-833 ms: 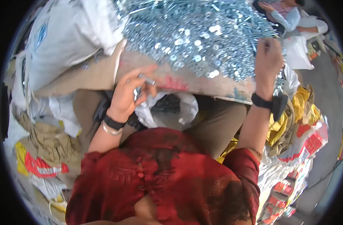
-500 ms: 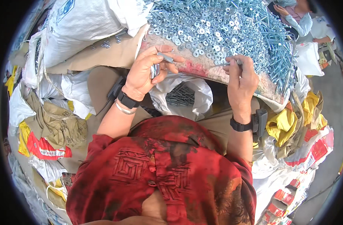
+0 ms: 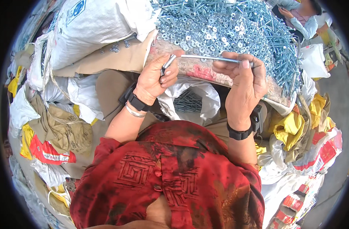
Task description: The worker is assembling washers onto long bolts manually.
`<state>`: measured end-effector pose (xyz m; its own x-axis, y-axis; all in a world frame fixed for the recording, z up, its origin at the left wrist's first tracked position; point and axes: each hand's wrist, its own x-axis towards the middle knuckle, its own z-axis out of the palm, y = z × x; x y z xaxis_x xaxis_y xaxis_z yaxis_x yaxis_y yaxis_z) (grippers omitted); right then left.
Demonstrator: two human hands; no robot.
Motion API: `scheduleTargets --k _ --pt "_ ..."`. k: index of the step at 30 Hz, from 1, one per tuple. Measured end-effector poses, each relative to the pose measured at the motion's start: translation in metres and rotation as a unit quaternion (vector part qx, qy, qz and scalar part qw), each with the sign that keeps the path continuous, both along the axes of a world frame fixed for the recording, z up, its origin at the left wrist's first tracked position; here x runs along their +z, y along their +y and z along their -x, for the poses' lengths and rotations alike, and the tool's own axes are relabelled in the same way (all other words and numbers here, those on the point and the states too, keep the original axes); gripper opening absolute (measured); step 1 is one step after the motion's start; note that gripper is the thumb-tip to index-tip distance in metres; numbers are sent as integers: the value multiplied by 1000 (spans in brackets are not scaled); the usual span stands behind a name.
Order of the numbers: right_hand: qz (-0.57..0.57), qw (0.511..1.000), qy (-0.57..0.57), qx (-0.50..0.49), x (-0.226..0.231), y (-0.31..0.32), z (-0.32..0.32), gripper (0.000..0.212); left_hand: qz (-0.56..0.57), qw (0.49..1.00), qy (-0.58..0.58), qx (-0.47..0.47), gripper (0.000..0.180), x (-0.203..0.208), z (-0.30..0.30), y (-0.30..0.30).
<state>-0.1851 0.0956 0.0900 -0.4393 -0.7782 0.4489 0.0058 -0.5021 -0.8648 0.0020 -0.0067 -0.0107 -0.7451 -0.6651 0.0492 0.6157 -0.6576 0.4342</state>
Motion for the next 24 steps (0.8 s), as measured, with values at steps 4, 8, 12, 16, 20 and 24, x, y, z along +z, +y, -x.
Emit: scheduleTargets --k 4,8,12,16,20,24 --pt "-32 999 -7 20 -7 -15 6 18 18 999 6 -46 41 7 1 2" --pt "-105 991 -62 51 -14 -20 16 21 41 996 -17 -80 45 11 1 4" --pt "-94 992 -84 25 -23 -22 22 20 42 996 -19 -73 36 7 3 3" --pt "-43 996 -66 43 -18 -14 14 21 4 993 -114 36 25 1 4 -1" --pt "-43 997 6 62 -17 -8 -4 18 -51 977 -168 117 21 -1 8 2" --pt "-14 995 98 24 -25 -6 -13 15 -45 980 -158 108 20 2 9 4"
